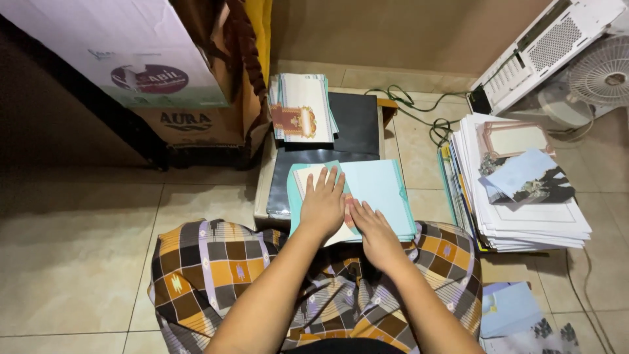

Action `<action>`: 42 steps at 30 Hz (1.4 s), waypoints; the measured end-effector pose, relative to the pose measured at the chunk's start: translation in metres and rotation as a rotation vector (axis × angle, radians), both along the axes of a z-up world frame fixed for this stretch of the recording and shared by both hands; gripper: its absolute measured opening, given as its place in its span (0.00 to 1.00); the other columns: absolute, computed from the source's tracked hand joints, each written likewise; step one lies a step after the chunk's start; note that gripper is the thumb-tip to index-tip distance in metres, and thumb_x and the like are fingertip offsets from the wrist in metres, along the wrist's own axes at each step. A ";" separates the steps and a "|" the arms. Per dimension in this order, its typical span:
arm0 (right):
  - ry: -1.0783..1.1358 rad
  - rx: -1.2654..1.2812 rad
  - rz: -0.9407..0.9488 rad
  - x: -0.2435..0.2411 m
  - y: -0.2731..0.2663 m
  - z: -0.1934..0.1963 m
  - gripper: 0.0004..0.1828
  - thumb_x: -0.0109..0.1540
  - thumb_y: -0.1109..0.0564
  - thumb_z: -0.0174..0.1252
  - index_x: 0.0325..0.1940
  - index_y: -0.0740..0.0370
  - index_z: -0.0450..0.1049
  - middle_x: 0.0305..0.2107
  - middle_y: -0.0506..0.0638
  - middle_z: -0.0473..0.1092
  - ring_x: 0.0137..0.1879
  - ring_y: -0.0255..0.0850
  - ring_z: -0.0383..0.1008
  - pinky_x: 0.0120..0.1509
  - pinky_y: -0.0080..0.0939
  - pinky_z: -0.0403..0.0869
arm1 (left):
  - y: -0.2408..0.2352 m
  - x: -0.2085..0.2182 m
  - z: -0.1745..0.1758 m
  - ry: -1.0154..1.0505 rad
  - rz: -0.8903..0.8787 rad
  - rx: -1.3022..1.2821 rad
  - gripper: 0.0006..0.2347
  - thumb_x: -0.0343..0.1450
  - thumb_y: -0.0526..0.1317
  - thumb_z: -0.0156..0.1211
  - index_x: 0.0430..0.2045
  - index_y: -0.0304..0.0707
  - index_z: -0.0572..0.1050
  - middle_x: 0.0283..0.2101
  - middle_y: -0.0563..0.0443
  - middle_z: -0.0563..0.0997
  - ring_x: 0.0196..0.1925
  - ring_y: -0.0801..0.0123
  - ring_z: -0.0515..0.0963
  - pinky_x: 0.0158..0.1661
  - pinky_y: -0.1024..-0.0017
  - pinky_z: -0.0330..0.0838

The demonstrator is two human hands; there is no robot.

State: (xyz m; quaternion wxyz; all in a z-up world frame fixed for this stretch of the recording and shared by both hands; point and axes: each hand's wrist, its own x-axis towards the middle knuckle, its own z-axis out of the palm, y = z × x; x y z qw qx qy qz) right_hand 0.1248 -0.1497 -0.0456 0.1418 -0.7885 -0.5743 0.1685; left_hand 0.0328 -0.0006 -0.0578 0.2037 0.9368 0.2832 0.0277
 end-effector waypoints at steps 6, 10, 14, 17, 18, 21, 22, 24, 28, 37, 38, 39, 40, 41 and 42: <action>-0.132 0.003 0.010 0.039 0.059 -0.030 0.35 0.66 0.66 0.39 0.78 0.54 0.52 0.75 0.50 0.51 0.80 0.48 0.45 0.81 0.58 0.45 | -0.001 0.000 -0.008 -0.024 -0.035 0.039 0.24 0.77 0.42 0.30 0.70 0.36 0.57 0.76 0.43 0.56 0.78 0.56 0.51 0.73 0.51 0.37; -0.164 -0.008 -0.028 0.025 0.058 -0.016 0.33 0.67 0.63 0.40 0.78 0.57 0.52 0.76 0.50 0.49 0.81 0.46 0.44 0.81 0.54 0.43 | 0.001 0.001 -0.006 -0.024 -0.013 0.060 0.24 0.77 0.41 0.31 0.70 0.34 0.56 0.76 0.42 0.56 0.78 0.55 0.51 0.72 0.50 0.36; -0.107 -0.019 -0.033 0.014 0.024 -0.014 0.33 0.67 0.65 0.38 0.78 0.57 0.52 0.75 0.52 0.49 0.81 0.48 0.44 0.81 0.55 0.43 | 0.003 0.005 -0.011 -0.040 0.031 0.069 0.25 0.76 0.40 0.33 0.70 0.29 0.55 0.75 0.38 0.56 0.78 0.52 0.51 0.72 0.47 0.37; -0.063 -0.030 -0.028 0.013 0.011 -0.016 0.32 0.67 0.65 0.38 0.78 0.58 0.52 0.75 0.53 0.48 0.81 0.49 0.43 0.81 0.56 0.42 | -0.001 0.004 -0.010 -0.017 0.031 0.059 0.25 0.76 0.40 0.31 0.70 0.29 0.54 0.76 0.38 0.55 0.78 0.52 0.50 0.72 0.47 0.35; -0.036 -0.039 -0.030 0.014 0.010 -0.017 0.32 0.68 0.65 0.37 0.78 0.59 0.51 0.76 0.53 0.47 0.81 0.50 0.42 0.81 0.56 0.42 | -0.001 0.004 -0.009 -0.005 0.031 0.057 0.25 0.76 0.40 0.31 0.71 0.29 0.53 0.76 0.38 0.54 0.79 0.52 0.49 0.72 0.47 0.35; -0.086 -0.039 -0.026 0.027 0.038 -0.028 0.31 0.69 0.62 0.37 0.78 0.58 0.51 0.76 0.54 0.47 0.81 0.51 0.41 0.81 0.58 0.43 | -0.002 0.004 -0.012 -0.001 0.013 0.070 0.25 0.76 0.41 0.31 0.71 0.29 0.53 0.76 0.38 0.54 0.79 0.52 0.48 0.72 0.47 0.35; -0.083 -0.036 -0.022 0.032 0.047 -0.031 0.31 0.69 0.62 0.37 0.78 0.58 0.51 0.76 0.54 0.47 0.81 0.51 0.41 0.81 0.58 0.43 | -0.004 0.004 -0.013 0.002 0.017 0.073 0.25 0.76 0.41 0.31 0.71 0.29 0.53 0.76 0.38 0.54 0.79 0.52 0.48 0.72 0.47 0.35; -0.169 -0.010 -0.001 0.041 0.071 -0.035 0.32 0.68 0.62 0.39 0.78 0.58 0.51 0.76 0.54 0.47 0.81 0.51 0.42 0.81 0.59 0.44 | -0.004 0.002 -0.014 0.000 0.006 0.074 0.25 0.76 0.42 0.32 0.71 0.30 0.54 0.76 0.40 0.55 0.78 0.53 0.49 0.72 0.47 0.35; -0.196 -0.005 0.035 0.041 0.074 -0.025 0.32 0.67 0.63 0.38 0.78 0.59 0.52 0.76 0.53 0.48 0.81 0.50 0.43 0.81 0.57 0.43 | -0.001 0.003 -0.016 0.000 0.004 0.083 0.26 0.76 0.42 0.31 0.71 0.30 0.53 0.76 0.39 0.54 0.79 0.53 0.48 0.72 0.47 0.35; -0.055 -0.009 0.114 0.038 0.018 -0.035 0.38 0.65 0.66 0.39 0.80 0.44 0.48 0.75 0.44 0.51 0.80 0.46 0.44 0.81 0.56 0.44 | 0.001 0.008 -0.016 0.038 0.015 0.046 0.26 0.76 0.42 0.30 0.72 0.30 0.51 0.77 0.39 0.51 0.79 0.52 0.46 0.72 0.45 0.32; -0.072 -0.016 0.117 0.041 0.021 -0.040 0.39 0.65 0.65 0.40 0.80 0.44 0.48 0.75 0.43 0.50 0.81 0.45 0.43 0.81 0.56 0.44 | 0.001 0.008 -0.017 0.042 0.013 0.055 0.26 0.76 0.42 0.30 0.72 0.31 0.51 0.77 0.39 0.51 0.79 0.52 0.45 0.72 0.45 0.32; -0.089 -0.018 0.125 0.045 0.028 -0.044 0.39 0.64 0.65 0.41 0.80 0.43 0.48 0.75 0.43 0.50 0.81 0.45 0.43 0.82 0.56 0.44 | 0.003 0.008 -0.018 0.047 0.015 0.068 0.26 0.76 0.42 0.29 0.72 0.31 0.50 0.77 0.39 0.51 0.79 0.52 0.45 0.72 0.45 0.32; -0.089 -0.015 0.126 0.047 0.033 -0.042 0.39 0.64 0.65 0.41 0.80 0.43 0.48 0.75 0.43 0.50 0.81 0.45 0.43 0.82 0.56 0.44 | -0.001 0.007 -0.018 0.047 0.017 0.070 0.26 0.76 0.42 0.29 0.72 0.31 0.50 0.77 0.39 0.51 0.79 0.52 0.45 0.72 0.45 0.32; -0.128 -0.016 0.136 0.049 0.042 -0.039 0.38 0.65 0.64 0.41 0.80 0.45 0.49 0.75 0.43 0.50 0.81 0.44 0.43 0.81 0.57 0.45 | -0.002 0.006 -0.016 0.043 0.016 0.064 0.26 0.76 0.42 0.30 0.72 0.31 0.51 0.77 0.39 0.51 0.79 0.52 0.45 0.72 0.46 0.33; -0.166 -0.016 0.144 0.051 0.052 -0.035 0.37 0.65 0.63 0.41 0.79 0.46 0.50 0.75 0.43 0.50 0.81 0.44 0.44 0.81 0.57 0.46 | -0.001 0.005 -0.015 0.039 0.016 0.057 0.26 0.76 0.42 0.30 0.72 0.30 0.51 0.77 0.39 0.51 0.79 0.52 0.46 0.72 0.46 0.33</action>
